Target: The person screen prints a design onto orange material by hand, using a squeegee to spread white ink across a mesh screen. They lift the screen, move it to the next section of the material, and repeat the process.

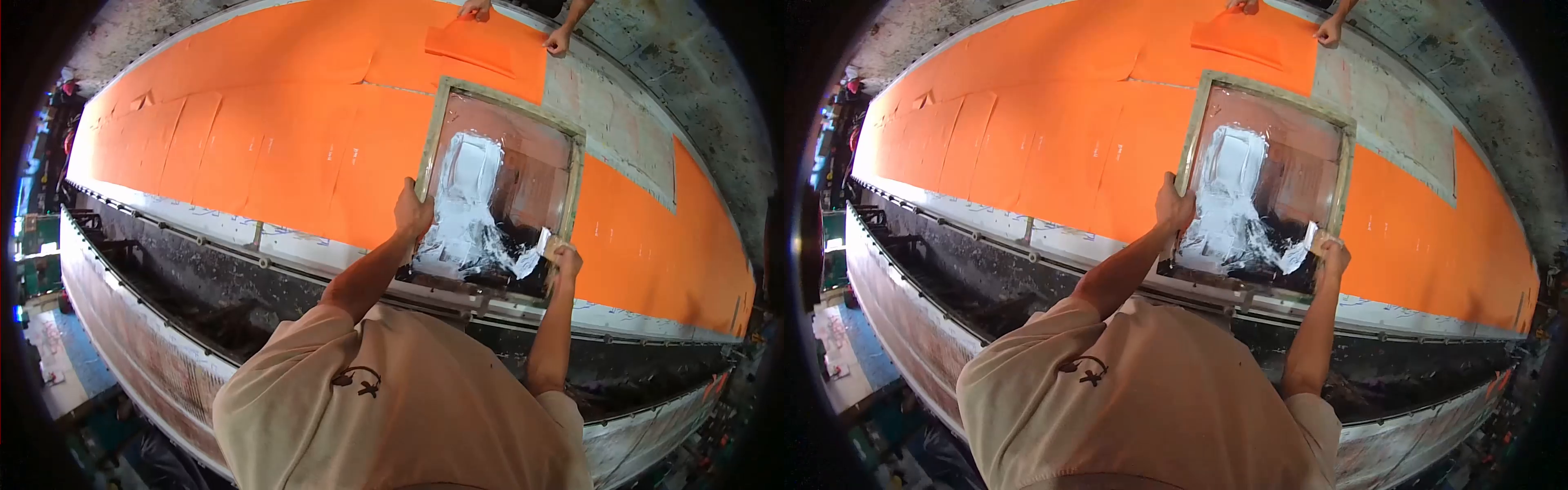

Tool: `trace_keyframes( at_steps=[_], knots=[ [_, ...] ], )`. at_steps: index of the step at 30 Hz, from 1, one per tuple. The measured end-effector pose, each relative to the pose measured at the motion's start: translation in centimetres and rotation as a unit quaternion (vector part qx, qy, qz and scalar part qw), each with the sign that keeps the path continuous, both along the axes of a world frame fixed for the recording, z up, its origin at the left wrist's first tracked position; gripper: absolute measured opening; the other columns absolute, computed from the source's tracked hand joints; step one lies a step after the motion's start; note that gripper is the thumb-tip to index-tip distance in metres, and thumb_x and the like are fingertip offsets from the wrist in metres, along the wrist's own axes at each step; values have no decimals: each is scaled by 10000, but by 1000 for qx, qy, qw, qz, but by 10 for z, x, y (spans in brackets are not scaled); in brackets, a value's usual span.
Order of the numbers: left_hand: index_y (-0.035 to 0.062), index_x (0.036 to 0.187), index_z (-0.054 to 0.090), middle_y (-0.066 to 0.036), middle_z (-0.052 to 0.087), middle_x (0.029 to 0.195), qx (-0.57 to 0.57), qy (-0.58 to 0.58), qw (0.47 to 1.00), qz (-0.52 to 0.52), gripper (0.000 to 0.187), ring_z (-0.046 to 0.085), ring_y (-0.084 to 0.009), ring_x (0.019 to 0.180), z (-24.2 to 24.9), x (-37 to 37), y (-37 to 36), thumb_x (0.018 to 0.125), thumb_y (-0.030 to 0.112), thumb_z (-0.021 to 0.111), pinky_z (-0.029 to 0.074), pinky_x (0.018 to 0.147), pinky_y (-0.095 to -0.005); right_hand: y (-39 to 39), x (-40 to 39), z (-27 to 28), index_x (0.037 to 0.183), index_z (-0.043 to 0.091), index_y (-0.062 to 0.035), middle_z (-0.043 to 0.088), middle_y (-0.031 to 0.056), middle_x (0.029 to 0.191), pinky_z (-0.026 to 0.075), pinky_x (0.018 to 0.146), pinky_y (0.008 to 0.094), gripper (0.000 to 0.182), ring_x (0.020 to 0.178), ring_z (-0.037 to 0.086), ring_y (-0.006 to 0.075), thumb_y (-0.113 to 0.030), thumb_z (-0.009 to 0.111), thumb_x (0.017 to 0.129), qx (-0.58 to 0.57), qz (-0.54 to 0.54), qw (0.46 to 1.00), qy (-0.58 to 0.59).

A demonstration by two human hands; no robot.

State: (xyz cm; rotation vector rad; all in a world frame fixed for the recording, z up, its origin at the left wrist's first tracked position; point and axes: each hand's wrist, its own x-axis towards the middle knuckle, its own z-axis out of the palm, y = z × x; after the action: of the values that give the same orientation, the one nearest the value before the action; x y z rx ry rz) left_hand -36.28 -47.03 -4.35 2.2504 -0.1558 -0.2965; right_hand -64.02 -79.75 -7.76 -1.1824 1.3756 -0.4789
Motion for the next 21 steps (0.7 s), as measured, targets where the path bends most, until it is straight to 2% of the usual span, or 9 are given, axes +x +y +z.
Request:
trace_keyframes(
  at_steps=[4, 6, 8, 10, 12, 15, 16, 17, 21],
  knots=[
    [29, 1161, 531, -275, 684, 1087, 16, 0, 1000, -8, 359, 667, -488, 1030, 0, -24, 14, 885, 219, 663, 495, 898, -585, 34, -42, -21, 1265, 641, 68, 675, 133, 1134, 527, 845, 369, 624, 981, 660, 274, -71, 675, 658, -57, -20, 998, 29],
    [40, 1141, 545, -223, 643, 1073, 86, -160, 982, -53, 350, 628, -447, 1037, -14, -16, 17, 867, 220, 666, 450, 893, -570, 51, -46, -23, 1329, 657, 39, 668, 91, 914, 438, 612, 294, 616, 707, 596, 155, -18, 646, 715, -59, -38, 995, -67],
    [41, 1149, 564, -186, 586, 1073, 96, -153, 982, -50, 369, 578, -401, 1064, -20, -20, 18, 850, 224, 679, 417, 896, -542, 50, -52, -31, 1518, 509, 33, 679, 105, 1038, 441, 649, 249, 810, 771, 606, 145, -20, 648, 722, -48, 21, 998, -27],
    [39, 1161, 578, -184, 568, 1098, 136, -178, 974, -35, 392, 561, -394, 1080, -23, -18, 16, 843, 239, 691, 425, 895, -540, 52, -46, -31, 1534, 489, 55, 636, 170, 1354, 475, 958, 340, 873, 1147, 620, 280, -38, 635, 679, -65, 33, 997, 22],
    [37, 1173, 586, -180, 558, 1124, 154, -150, 976, -42, 416, 553, -386, 1094, -29, -17, 20, 829, 237, 706, 432, 888, -526, 64, -47, -33, 1444, 558, 62, 629, 222, 1365, 457, 1017, 380, 775, 1186, 609, 327, -70, 664, 688, -150, 87, 982, 80],
    [33, 1133, 597, -201, 568, 1105, 116, -147, 982, -39, 390, 555, -414, 1072, -27, -16, 17, 833, 235, 744, 448, 866, -530, 91, -16, 4, 1127, 747, 60, 646, 331, 1300, 431, 1132, 497, 442, 1264, 584, 440, -129, 749, 728, -328, 248, 857, 311],
    [33, 1133, 597, -201, 568, 1105, 114, -141, 983, -33, 390, 555, -414, 1072, -28, -15, 18, 833, 235, 744, 448, 866, -530, 108, -5, -8, 1128, 762, 3, 705, 223, 1233, 430, 1129, 480, 391, 1209, 620, 422, -77, 750, 746, -403, 251, 859, 191],
    [32, 1126, 596, -202, 566, 1102, 96, -134, 986, -30, 386, 555, -412, 1066, -28, -17, 17, 832, 229, 750, 447, 857, -531, 125, 46, 55, 1096, 777, -52, 738, 153, 1183, 457, 1107, 468, 346, 1144, 656, 408, -38, 754, 752, -437, 399, 795, 134],
    [40, 1126, 595, -199, 565, 1096, 93, -121, 988, -39, 370, 558, -407, 1051, -20, -15, 18, 871, 247, 765, 440, 853, -523, 92, 216, 92, 1072, 782, -116, 758, 167, 1093, 534, 938, 449, 258, 1082, 693, 358, -105, 720, 822, -423, 564, 700, 111]
  ],
)
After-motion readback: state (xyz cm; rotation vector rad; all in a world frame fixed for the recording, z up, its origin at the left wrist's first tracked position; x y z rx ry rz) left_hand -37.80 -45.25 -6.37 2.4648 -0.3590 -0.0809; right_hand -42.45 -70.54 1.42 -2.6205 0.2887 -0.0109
